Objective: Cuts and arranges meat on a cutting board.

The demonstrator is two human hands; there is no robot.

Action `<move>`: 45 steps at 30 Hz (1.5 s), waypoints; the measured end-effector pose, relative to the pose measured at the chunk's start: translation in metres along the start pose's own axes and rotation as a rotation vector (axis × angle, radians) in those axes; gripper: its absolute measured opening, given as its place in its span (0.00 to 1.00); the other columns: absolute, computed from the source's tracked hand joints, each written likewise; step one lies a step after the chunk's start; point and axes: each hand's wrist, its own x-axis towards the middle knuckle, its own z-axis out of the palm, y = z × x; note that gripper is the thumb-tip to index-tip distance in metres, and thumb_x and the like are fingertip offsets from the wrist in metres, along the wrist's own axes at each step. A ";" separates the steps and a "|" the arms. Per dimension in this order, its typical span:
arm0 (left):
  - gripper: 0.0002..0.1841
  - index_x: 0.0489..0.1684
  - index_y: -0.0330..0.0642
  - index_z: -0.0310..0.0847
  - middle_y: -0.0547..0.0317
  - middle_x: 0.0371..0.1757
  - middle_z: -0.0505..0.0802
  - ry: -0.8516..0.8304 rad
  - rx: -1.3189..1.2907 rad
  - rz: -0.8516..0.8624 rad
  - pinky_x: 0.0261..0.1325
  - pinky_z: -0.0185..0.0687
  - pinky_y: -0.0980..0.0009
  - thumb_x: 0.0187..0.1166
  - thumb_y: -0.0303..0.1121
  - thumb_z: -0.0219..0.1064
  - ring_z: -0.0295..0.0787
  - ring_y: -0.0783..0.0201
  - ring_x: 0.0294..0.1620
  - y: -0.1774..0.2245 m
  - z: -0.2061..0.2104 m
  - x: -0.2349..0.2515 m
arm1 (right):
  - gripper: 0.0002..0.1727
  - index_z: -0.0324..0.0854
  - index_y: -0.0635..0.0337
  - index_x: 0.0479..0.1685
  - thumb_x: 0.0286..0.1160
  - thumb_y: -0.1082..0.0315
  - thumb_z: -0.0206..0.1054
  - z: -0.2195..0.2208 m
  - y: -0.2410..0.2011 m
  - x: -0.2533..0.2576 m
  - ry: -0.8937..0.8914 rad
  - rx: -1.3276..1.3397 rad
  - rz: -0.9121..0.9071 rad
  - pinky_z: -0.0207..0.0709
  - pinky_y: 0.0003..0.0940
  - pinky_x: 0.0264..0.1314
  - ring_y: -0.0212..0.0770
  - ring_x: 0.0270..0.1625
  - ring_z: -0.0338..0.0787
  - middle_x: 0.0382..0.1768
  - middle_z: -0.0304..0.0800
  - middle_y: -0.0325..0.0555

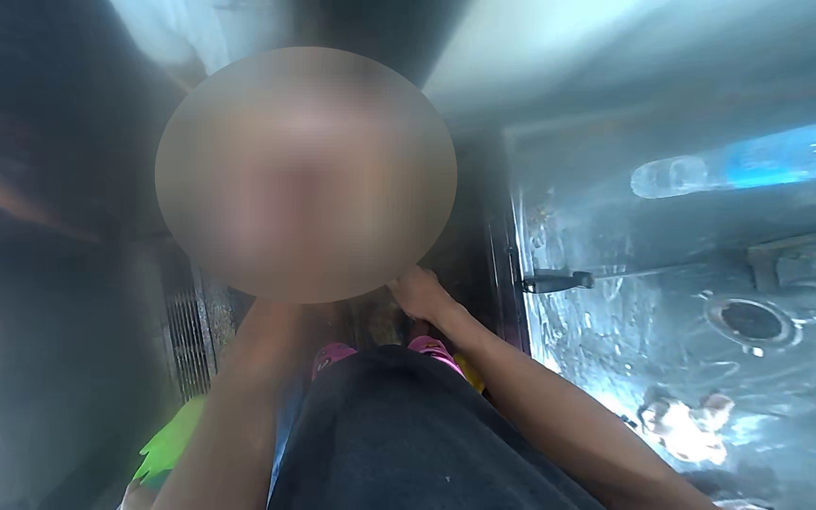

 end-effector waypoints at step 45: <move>0.11 0.52 0.42 0.90 0.46 0.48 0.94 -0.656 -0.205 0.427 0.61 0.85 0.40 0.80 0.36 0.72 0.92 0.47 0.52 0.003 -0.130 0.037 | 0.31 0.78 0.36 0.81 0.77 0.69 0.62 0.079 0.106 -0.082 0.885 -0.429 -0.590 0.84 0.50 0.47 0.57 0.48 0.91 0.47 0.91 0.54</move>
